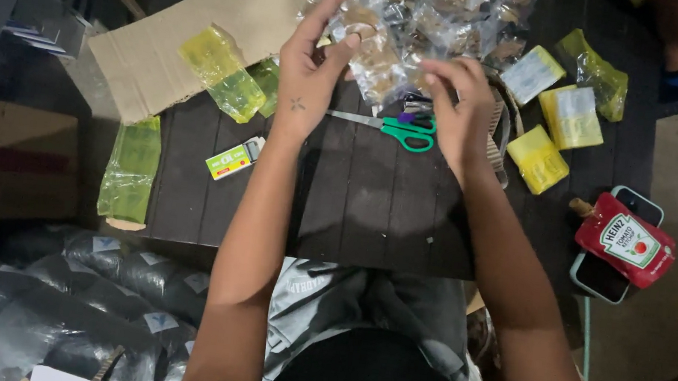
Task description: The person is stapling small plastic bags onto a cardboard strip, likely for retail display. They also use a lighter to seal or trim edges.
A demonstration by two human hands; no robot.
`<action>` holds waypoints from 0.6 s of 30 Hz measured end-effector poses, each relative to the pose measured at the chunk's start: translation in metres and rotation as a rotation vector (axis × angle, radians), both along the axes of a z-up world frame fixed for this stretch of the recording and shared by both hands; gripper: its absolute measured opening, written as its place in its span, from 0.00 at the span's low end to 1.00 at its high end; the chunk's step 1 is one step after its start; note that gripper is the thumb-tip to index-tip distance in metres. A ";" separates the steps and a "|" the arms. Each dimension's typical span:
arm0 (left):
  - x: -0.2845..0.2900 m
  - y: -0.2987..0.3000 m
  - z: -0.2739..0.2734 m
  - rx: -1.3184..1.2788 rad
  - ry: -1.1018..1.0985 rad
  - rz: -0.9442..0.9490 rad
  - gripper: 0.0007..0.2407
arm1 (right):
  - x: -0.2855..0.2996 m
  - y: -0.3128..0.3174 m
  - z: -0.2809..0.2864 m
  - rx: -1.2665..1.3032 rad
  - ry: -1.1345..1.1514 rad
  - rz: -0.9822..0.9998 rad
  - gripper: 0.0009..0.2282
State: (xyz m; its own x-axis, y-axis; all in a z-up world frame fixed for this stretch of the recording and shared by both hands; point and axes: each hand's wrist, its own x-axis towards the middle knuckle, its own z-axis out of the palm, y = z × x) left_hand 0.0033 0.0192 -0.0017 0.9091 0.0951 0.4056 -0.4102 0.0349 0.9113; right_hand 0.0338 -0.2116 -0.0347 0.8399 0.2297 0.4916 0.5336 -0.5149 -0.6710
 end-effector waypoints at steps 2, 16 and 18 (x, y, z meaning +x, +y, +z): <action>0.002 0.002 -0.003 -0.022 -0.006 0.026 0.18 | -0.005 0.004 0.002 0.048 0.053 0.062 0.07; 0.003 0.005 -0.007 -0.080 -0.052 -0.093 0.17 | -0.025 0.019 0.003 0.348 0.416 0.372 0.13; 0.002 0.005 -0.002 -0.158 0.061 -0.126 0.20 | -0.025 0.021 0.005 0.294 0.380 0.356 0.09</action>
State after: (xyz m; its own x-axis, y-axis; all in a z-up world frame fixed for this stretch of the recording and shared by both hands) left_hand 0.0051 0.0240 -0.0041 0.9402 0.0366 0.3385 -0.3377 0.2270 0.9135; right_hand 0.0092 -0.1909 -0.0296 0.8659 0.4292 0.2569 0.3335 -0.1125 -0.9360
